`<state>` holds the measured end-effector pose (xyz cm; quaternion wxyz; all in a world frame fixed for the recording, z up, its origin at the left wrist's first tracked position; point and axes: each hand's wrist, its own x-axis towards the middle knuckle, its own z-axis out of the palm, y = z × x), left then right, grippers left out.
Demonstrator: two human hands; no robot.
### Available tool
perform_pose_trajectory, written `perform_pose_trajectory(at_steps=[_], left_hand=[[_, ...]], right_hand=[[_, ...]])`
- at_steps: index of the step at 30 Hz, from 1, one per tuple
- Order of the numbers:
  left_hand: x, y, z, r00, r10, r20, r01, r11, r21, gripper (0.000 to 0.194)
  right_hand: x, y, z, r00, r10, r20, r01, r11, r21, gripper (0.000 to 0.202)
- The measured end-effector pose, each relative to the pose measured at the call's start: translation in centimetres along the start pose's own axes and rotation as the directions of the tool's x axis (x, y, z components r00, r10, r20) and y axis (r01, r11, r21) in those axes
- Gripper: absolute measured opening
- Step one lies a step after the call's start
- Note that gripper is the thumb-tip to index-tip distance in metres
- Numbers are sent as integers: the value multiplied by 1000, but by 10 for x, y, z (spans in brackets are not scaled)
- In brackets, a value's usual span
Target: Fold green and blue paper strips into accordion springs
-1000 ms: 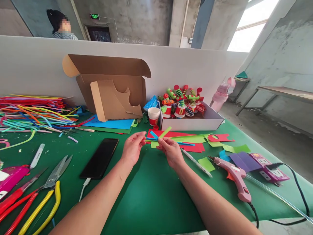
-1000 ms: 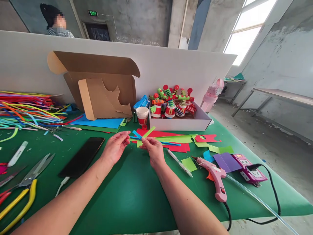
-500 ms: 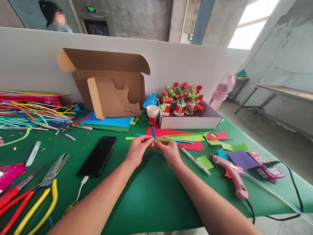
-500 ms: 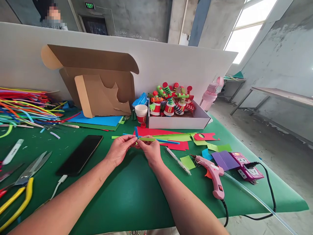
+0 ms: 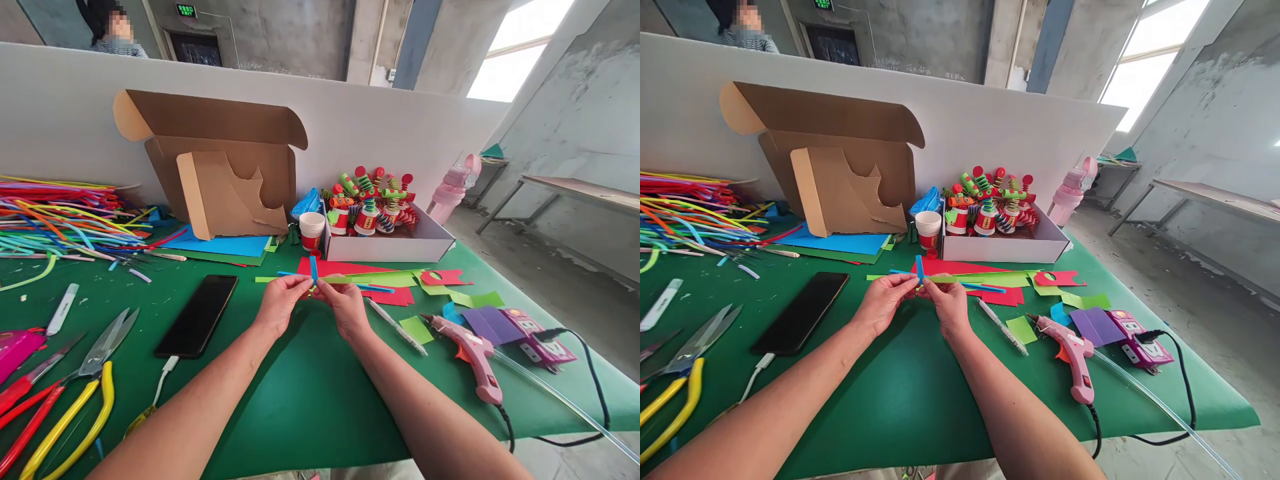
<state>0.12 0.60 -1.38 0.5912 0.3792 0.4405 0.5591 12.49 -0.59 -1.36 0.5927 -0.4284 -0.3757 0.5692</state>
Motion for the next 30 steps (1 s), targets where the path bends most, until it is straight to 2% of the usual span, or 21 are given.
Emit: perform_pose_trajectory(at_steps=[5, 9, 14, 21, 30], left_hand=[[-1, -4, 2, 999, 4, -35, -2, 999, 47, 35], [-2, -1, 2, 999, -19, -37, 20, 1000, 21, 35], [1, 12, -3, 996, -90, 25, 93, 985, -145, 35], [-1, 12, -3, 988, -120, 100, 134, 979, -151, 31], [-1, 4, 0, 996, -82, 46, 87, 987, -135, 34]], right_hand=[[-1, 3, 0, 997, -64, -35, 64, 998, -17, 30], [-1, 1, 0, 998, -63, -15, 63, 998, -19, 28], [1, -4, -2, 992, 20, 126, -27, 998, 51, 30], [7, 1, -7, 978, 174, 118, -196, 959, 205, 32], [4, 3, -4, 984, 142, 109, -167, 947, 275, 35]])
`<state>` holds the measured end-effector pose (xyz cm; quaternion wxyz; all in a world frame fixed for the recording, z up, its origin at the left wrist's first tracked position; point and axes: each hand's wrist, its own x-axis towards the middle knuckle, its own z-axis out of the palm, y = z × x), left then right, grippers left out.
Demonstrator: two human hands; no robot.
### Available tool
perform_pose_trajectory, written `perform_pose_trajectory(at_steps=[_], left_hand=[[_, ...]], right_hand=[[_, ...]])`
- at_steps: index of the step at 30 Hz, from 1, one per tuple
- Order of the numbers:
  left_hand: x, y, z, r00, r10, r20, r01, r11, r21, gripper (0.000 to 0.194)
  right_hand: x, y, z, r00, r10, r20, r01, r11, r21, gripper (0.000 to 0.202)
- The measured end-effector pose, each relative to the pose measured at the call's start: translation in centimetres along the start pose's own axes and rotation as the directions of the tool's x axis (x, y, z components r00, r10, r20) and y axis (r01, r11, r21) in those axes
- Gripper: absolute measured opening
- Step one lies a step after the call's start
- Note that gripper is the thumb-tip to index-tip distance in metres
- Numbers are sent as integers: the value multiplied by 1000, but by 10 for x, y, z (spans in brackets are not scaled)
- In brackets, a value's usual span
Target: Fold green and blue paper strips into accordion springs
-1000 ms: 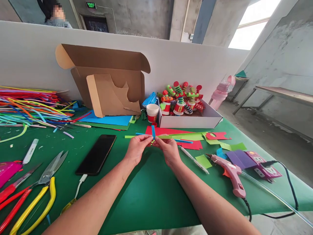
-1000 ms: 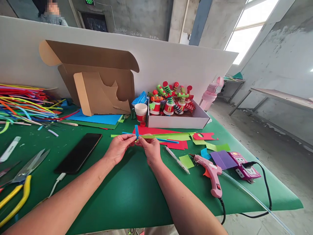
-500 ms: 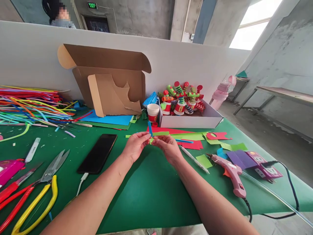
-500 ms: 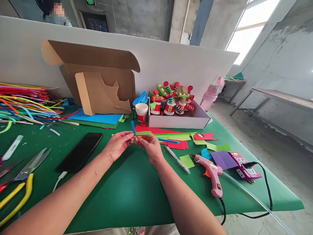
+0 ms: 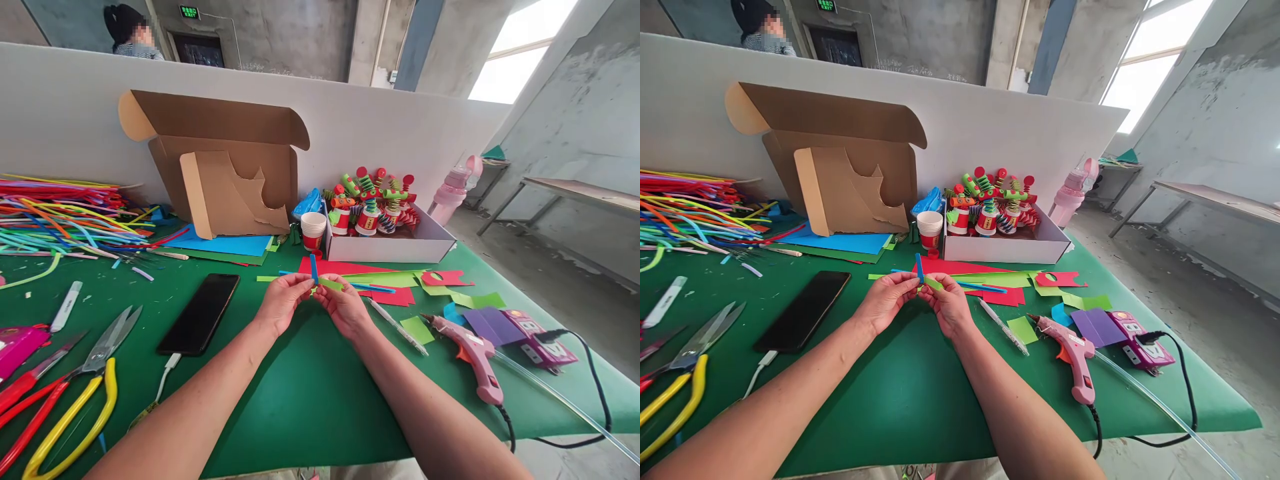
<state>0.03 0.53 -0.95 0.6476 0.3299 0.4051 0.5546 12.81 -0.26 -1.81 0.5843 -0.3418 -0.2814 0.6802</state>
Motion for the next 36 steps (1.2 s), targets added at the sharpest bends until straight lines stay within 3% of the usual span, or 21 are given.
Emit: perform_pose_trajectory(at_steps=[20, 36], left_hand=[[-5, 1, 6, 1000, -3, -19, 3, 1000, -7, 35], [-4, -1, 4, 998, 59, 3, -59, 996, 63, 35]], right_hand=[[-5, 6, 9, 994, -108, -31, 105, 990, -91, 33], [-3, 3, 3, 999, -36, 4, 36, 996, -82, 35]])
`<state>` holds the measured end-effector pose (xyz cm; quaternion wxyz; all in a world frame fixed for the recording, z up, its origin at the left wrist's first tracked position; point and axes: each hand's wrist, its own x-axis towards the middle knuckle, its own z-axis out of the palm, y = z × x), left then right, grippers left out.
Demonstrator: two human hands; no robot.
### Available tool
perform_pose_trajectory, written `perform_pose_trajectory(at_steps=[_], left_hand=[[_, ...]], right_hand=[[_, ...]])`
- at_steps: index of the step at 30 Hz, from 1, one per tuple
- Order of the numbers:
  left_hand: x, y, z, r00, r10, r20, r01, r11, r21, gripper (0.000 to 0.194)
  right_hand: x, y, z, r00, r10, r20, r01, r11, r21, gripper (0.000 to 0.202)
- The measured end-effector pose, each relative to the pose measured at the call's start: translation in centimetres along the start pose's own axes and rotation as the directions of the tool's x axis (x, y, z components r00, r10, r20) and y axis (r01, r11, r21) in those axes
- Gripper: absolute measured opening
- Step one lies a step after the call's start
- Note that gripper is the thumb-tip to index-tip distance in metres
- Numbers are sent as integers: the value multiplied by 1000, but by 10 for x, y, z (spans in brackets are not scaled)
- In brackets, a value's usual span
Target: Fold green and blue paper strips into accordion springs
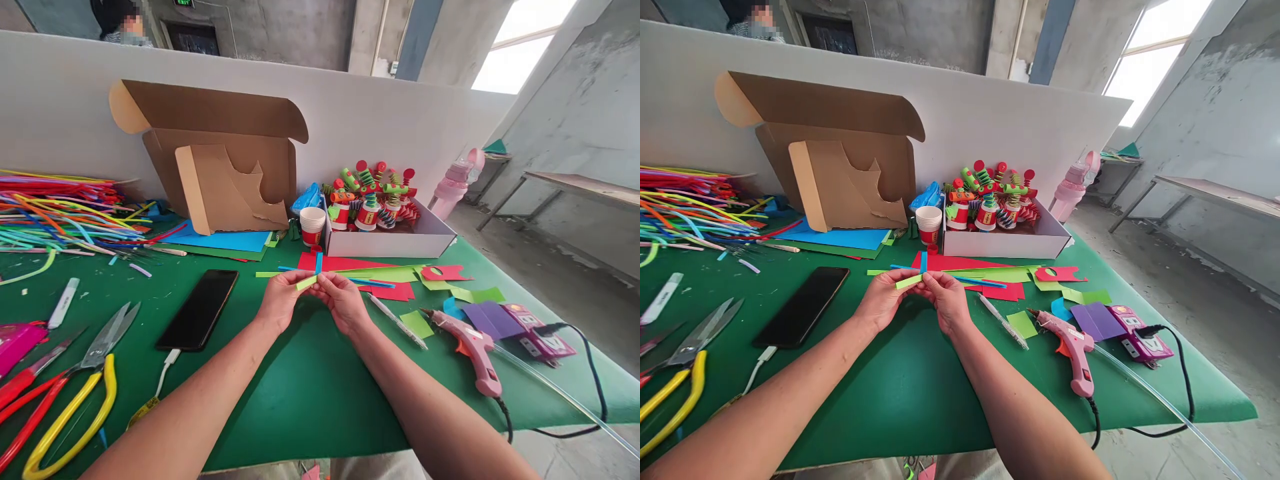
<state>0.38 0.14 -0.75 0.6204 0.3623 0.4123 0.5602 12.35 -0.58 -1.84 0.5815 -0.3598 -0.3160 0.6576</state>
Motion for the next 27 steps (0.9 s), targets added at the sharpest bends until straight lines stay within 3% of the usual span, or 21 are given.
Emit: perform_pose_trajectory(at_steps=[5, 11, 14, 21, 27], left_hand=[[0, -1, -2, 1000, 8, 7, -8, 1000, 8, 37], [-4, 1, 3, 983, 13, 182, 0, 997, -72, 32], [-3, 0, 3, 992, 32, 126, -21, 996, -92, 28], [2, 4, -4, 998, 46, 38, -47, 999, 9, 34], [4, 7, -7, 992, 111, 54, -116, 989, 97, 32]], right_hand=[[0, -2, -1, 1000, 13, 1, -13, 999, -33, 34], [1, -2, 1, 987, -133, -85, 121, 984, -133, 30], [-1, -1, 4, 986, -157, -58, 146, 975, -166, 30], [-3, -6, 4, 998, -11, 57, 20, 988, -151, 33], [-2, -11, 0, 993, 67, 102, -53, 989, -136, 36]])
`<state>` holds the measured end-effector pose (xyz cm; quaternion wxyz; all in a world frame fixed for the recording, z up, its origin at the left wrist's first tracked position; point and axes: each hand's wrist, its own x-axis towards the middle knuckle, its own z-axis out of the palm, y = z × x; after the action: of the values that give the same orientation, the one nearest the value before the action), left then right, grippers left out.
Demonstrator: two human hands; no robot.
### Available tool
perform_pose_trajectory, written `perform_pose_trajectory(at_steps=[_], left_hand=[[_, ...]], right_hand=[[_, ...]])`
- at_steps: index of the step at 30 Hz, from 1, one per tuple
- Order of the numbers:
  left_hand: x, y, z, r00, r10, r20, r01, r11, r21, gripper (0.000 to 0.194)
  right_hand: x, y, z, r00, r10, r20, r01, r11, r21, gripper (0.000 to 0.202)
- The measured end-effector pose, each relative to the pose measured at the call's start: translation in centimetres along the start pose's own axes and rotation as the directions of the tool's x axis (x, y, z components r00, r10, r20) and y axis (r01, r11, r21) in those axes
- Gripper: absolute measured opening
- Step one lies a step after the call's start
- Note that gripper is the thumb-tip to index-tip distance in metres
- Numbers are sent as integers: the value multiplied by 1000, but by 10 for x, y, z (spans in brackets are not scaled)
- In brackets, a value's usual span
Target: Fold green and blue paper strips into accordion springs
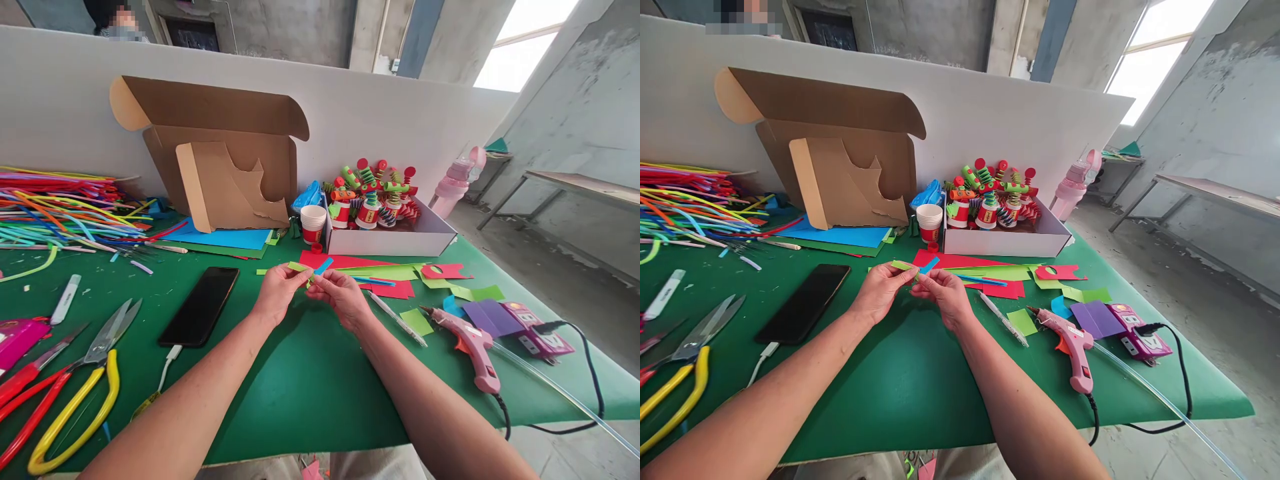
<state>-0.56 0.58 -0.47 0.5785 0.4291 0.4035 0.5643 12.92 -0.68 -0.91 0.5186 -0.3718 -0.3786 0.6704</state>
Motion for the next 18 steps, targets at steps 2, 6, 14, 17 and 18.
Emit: perform_pose_trajectory(at_steps=[2, 6, 14, 17, 18], left_hand=[[0, 0, -1, 1000, 3, 15, -3, 1000, 27, 32], [0, -1, -1, 998, -49, 28, 50, 998, -48, 35], [-2, -6, 2, 999, -39, 27, 39, 999, 12, 33], [-1, -5, 1, 998, -65, 5, 65, 998, -23, 33], [-1, -4, 0, 997, -78, 4, 78, 996, -41, 33]], right_hand=[[0, 1, 0, 1000, -5, -11, 5, 1000, -12, 36], [1, 3, 1, 995, -50, -90, 50, 999, 4, 35], [1, 7, 4, 980, -100, -174, 104, 994, 13, 34], [0, 7, 4, 986, -96, -138, 94, 995, -23, 33], [0, 6, 4, 988, -87, -126, 85, 996, -21, 33]])
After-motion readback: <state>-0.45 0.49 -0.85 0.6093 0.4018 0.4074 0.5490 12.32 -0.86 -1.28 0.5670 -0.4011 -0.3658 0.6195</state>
